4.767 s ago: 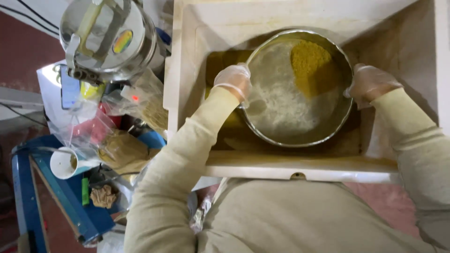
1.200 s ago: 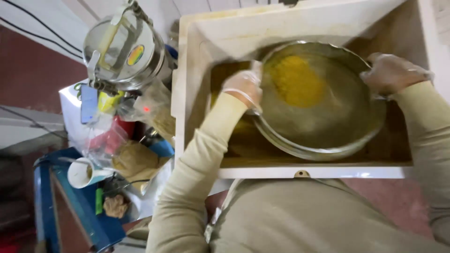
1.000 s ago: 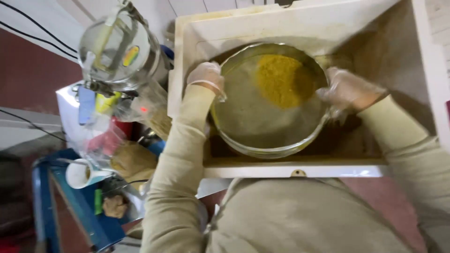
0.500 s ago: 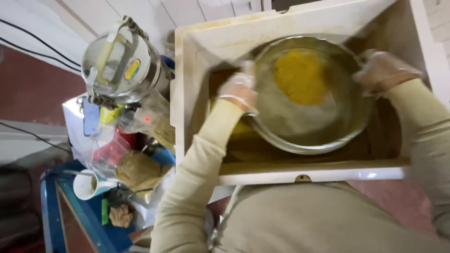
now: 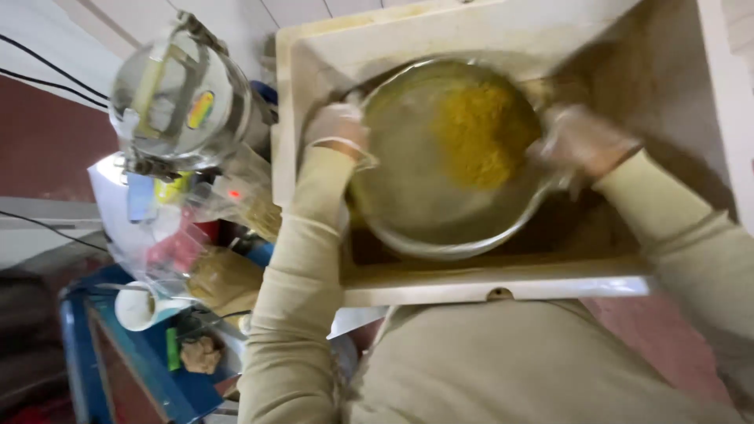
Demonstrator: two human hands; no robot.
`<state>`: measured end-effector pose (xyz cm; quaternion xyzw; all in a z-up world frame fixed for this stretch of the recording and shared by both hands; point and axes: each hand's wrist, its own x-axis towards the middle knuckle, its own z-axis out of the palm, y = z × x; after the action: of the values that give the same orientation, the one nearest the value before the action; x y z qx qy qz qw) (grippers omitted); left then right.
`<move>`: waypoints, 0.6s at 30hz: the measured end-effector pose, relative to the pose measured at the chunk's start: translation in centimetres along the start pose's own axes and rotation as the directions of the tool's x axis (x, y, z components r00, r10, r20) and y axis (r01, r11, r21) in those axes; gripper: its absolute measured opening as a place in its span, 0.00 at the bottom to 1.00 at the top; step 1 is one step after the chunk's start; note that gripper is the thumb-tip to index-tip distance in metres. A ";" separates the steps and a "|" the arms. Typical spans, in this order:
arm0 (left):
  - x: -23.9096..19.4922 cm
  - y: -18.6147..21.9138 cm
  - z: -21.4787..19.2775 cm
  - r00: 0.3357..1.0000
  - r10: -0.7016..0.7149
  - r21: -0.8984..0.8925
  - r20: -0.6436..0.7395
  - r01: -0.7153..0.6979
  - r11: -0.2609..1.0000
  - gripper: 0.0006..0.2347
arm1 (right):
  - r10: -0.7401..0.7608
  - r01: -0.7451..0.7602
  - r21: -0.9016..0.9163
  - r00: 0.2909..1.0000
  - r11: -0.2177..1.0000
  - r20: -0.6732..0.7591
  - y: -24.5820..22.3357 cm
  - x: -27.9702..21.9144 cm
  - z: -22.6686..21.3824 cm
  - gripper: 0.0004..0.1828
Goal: The person sifts a yellow powder through a metal sieve into a white container, shaking the sieve and using a metal scoop to break up clumps and guide the powder through. The person wears gloves and works over a countertop with a digital scale and other items nearby.
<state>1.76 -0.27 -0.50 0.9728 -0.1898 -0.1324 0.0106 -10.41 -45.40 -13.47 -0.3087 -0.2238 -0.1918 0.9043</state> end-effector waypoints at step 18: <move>-3.9 3.8 -1.8 0.986 0.111 0.109 0.124 -0.125 0.986 0.42 | 0.416 -0.323 -0.624 0.522 -0.711 -0.744 -6.8 7.4 21.5 0.19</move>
<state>-2.66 -2.40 2.45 0.9493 -0.2548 -0.1771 -0.0492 -13.78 -38.13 8.88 -0.9425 0.1897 0.2018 0.1870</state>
